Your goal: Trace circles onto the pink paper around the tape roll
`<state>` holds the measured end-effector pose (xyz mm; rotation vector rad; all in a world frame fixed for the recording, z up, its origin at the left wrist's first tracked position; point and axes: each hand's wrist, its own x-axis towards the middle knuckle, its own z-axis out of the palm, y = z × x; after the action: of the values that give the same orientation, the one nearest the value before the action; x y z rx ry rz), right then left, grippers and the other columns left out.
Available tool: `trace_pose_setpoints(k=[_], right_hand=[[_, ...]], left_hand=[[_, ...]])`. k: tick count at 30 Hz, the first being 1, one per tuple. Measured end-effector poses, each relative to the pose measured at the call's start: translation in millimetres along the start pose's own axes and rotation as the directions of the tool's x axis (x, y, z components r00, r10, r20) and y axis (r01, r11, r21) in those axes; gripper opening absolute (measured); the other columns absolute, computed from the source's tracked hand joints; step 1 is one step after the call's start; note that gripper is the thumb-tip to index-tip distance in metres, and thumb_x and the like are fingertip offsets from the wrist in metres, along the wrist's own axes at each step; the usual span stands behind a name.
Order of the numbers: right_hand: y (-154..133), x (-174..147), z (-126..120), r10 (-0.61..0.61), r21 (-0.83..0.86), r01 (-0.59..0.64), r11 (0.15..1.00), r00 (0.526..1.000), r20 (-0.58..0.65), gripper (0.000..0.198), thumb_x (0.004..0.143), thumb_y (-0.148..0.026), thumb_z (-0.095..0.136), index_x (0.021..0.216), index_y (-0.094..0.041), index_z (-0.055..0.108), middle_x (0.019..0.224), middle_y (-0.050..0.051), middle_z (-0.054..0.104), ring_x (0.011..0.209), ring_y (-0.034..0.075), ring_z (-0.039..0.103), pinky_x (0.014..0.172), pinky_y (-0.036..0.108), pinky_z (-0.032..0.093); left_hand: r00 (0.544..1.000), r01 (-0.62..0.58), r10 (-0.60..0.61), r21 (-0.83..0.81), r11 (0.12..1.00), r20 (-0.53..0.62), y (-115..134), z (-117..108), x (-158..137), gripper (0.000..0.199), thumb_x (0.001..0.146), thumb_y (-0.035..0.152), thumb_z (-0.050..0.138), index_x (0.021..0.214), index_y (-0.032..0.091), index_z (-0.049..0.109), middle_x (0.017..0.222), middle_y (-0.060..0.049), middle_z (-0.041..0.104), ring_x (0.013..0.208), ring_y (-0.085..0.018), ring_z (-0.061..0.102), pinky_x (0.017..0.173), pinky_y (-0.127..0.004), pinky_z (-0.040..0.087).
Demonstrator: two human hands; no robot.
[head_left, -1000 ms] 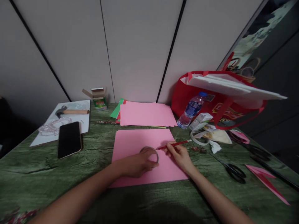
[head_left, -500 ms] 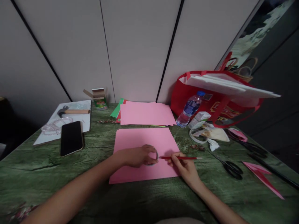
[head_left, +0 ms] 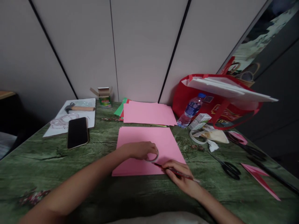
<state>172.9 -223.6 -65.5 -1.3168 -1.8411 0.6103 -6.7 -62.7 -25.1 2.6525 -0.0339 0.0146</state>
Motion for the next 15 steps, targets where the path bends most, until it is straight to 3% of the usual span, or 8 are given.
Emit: trace_pose_setpoints(k=[5, 9, 15], right_hand=[[-7, 7, 4, -0.13, -0.063, 0.143, 0.988, 0.976, 0.177, 0.02, 0.091, -0.023, 0.046, 0.107, -0.025, 0.058, 0.094, 0.006, 0.068, 0.086, 0.018, 0.064, 0.076, 0.029, 0.05], [-11, 12, 9, -0.164, -0.112, 0.189, 0.976, 0.966, 0.2, 0.023, 0.092, -0.022, 0.045, 0.111, -0.023, 0.057, 0.101, 0.008, 0.066, 0.093, 0.018, 0.063, 0.081, 0.029, 0.049], [-10, 5, 7, -0.201, -0.174, 0.234, 0.956, 0.961, 0.189, 0.023, 0.091, -0.018, 0.047, 0.112, -0.021, 0.056, 0.098, 0.007, 0.067, 0.088, 0.017, 0.064, 0.078, 0.028, 0.05]], left_hand=[[0.999, 0.027, -0.028, 0.06, 0.998, 0.021, 0, 1, 3, 0.028, 0.071, 0.0, 0.06, 0.091, 0.019, 0.059, 0.106, -0.004, 0.059, 0.1, -0.021, 0.054, 0.084, -0.029, 0.043], [0.999, 0.034, -0.036, 0.065, 0.997, 0.034, 2, -1, 4, 0.022, 0.072, 0.002, 0.059, 0.088, 0.018, 0.059, 0.1, -0.005, 0.059, 0.095, -0.02, 0.055, 0.08, -0.027, 0.042], [0.993, 0.08, -0.09, 0.127, 0.989, 0.077, 9, -6, 6, 0.021, 0.073, 0.001, 0.057, 0.087, 0.018, 0.058, 0.097, -0.004, 0.058, 0.09, -0.018, 0.054, 0.082, -0.027, 0.041]])
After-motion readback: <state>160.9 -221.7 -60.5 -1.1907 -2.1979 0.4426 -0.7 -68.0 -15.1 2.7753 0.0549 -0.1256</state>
